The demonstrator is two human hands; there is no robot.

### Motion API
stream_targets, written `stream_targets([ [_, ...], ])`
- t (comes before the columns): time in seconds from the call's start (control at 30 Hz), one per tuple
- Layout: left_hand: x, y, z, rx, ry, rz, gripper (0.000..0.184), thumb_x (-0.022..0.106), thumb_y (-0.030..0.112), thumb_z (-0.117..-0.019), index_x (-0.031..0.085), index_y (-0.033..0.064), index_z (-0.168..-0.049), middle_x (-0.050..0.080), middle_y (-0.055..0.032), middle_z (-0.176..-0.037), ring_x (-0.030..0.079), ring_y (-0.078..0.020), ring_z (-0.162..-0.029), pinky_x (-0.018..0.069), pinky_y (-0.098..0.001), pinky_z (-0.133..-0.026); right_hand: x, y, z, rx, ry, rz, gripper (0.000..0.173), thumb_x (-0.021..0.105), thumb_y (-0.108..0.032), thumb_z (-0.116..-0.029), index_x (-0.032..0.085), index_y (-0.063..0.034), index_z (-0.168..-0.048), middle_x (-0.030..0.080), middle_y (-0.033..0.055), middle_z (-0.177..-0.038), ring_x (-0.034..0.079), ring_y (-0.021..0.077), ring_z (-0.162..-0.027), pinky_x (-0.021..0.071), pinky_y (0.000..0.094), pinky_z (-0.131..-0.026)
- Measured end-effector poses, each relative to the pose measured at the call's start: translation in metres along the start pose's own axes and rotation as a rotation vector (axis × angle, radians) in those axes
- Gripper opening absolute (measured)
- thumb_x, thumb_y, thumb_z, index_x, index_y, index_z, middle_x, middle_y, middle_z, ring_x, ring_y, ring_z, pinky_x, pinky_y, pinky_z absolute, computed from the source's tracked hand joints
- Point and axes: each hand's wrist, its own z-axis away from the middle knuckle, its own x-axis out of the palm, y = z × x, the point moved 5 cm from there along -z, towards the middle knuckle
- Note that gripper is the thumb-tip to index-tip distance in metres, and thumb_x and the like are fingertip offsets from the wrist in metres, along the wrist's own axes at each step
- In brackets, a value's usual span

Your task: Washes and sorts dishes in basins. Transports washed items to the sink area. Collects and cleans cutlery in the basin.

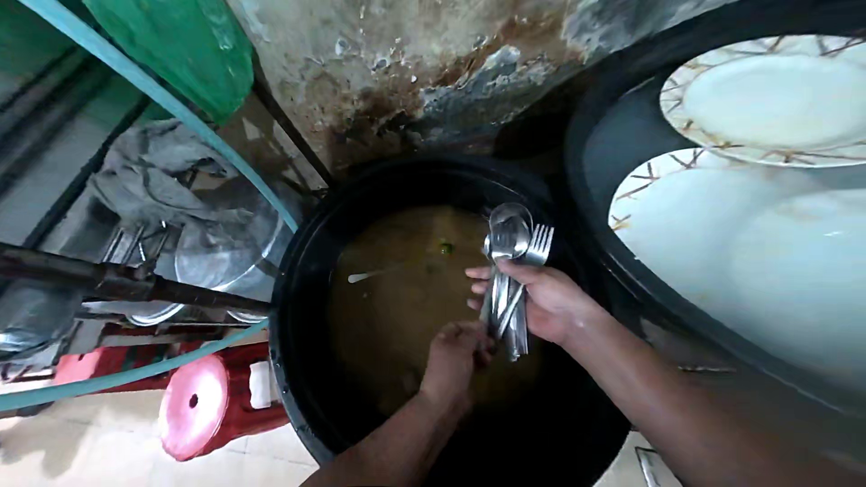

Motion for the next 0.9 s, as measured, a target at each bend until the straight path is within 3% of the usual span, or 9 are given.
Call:
stream_targets([
  [0.1,-0.010,0.039,-0.019,0.112,-0.137,-0.633,0.041,0.051,0.036,-0.1082,0.063,0.0058,-0.132,0.068,-0.0102,-0.116,0.065,-0.0173,-0.103,0.0531,-0.0360,-0.093,-0.003,-0.002,-0.005,-0.037,-0.009,0.036,0.026,0.052,-0.014,-0.1054,0.061,-0.0125,-0.130,0.058,0.0015,-0.080,0.057,0.0119,-0.061,0.0553,0.0294,-0.060],
  [0.2,-0.056,0.087,-0.073,0.252,0.094,-1.241,0.050,0.052,0.039,-0.1077,0.051,0.0110,-0.149,0.052,-0.0176,-0.150,0.054,-0.0359,-0.135,0.0439,-0.0565,-0.111,-0.004,-0.002,-0.007,-0.012,0.081,0.020,0.014,0.056,-0.011,-0.1031,0.064,-0.0073,-0.114,0.057,0.0022,-0.071,0.057,0.0120,-0.055,0.0556,0.0292,-0.055],
  [0.3,-0.099,0.098,-0.088,0.026,0.317,-1.592,0.050,0.049,0.027,-0.1085,0.043,0.0022,-0.152,0.041,-0.0238,-0.157,0.045,-0.0452,-0.140,0.0389,-0.0643,-0.111,-0.002,-0.005,-0.002,0.043,0.063,-0.008,0.024,0.051,-0.025,-0.1073,0.061,-0.0071,-0.118,0.066,0.0080,-0.072,0.068,0.0208,-0.059,0.0623,0.0421,-0.060],
  [0.4,-0.104,0.082,-0.072,-0.113,0.331,-1.698,0.037,0.050,0.021,-0.1067,0.057,0.0019,-0.138,0.055,-0.0215,-0.143,0.057,-0.0424,-0.127,0.0479,-0.0624,-0.101,-0.002,0.001,-0.005,0.082,0.005,0.069,0.035,0.044,-0.041,-0.1086,0.061,-0.0109,-0.115,0.050,0.0008,-0.062,0.053,0.0133,-0.047,0.0551,0.0343,-0.050],
  [0.53,-0.104,0.069,-0.033,-0.138,0.293,-1.713,0.037,0.047,0.030,-0.1092,0.063,0.0096,-0.135,0.065,-0.0189,-0.130,0.065,-0.0394,-0.118,0.0519,-0.0573,-0.097,-0.003,0.005,-0.009,0.092,-0.029,0.138,0.023,0.056,-0.029,-0.1055,0.059,-0.0115,-0.092,0.040,-0.0034,-0.055,0.039,0.0068,-0.041,0.0448,0.0228,-0.042],
  [0.67,-0.122,0.080,0.006,0.002,0.442,-1.503,0.038,0.043,0.031,-0.1109,0.066,0.0126,-0.136,0.063,-0.0130,-0.139,0.062,-0.0323,-0.125,0.0481,-0.0524,-0.106,-0.002,0.001,-0.007,0.074,-0.004,0.155,0.011,0.058,-0.016,-0.1040,0.064,-0.0080,-0.109,0.045,-0.0012,-0.056,0.047,0.0084,-0.043,0.0491,0.0248,-0.045],
  [0.7,-0.122,0.081,0.011,0.077,0.447,-1.299,0.037,0.046,0.030,-0.1104,0.068,0.0089,-0.132,0.067,-0.0135,-0.130,0.066,-0.0288,-0.116,0.0510,-0.0483,-0.101,-0.002,0.001,-0.007,0.067,-0.003,0.165,0.015,0.056,-0.019,-0.1051,0.064,-0.0073,-0.112,0.051,0.0004,-0.059,0.051,0.0094,-0.045,0.0513,0.0256,-0.046],
  [0.8,-0.096,0.061,0.010,0.123,0.231,-0.551,0.030,0.050,0.025,-0.1092,0.065,0.0040,-0.126,0.067,-0.0069,-0.092,0.061,-0.0120,-0.067,0.0537,-0.0276,-0.063,-0.002,0.001,-0.008,0.083,-0.012,0.183,0.025,0.054,-0.026,-0.1064,0.065,-0.0080,-0.119,0.069,0.0047,-0.078,0.059,0.0096,-0.054,0.0486,0.0224,-0.047],
  [0.9,-0.038,0.041,-0.001,0.035,-0.089,-0.283,0.031,0.047,0.026,-0.1104,0.061,0.0036,-0.125,0.064,-0.0039,-0.083,0.058,-0.0088,-0.060,0.0519,-0.0230,-0.057,0.001,0.004,-0.004,0.093,-0.087,0.212,0.025,0.053,-0.025,-0.1068,0.066,-0.0109,-0.124,0.071,0.0038,-0.094,0.060,0.0084,-0.061,0.0472,0.0198,-0.049],
])
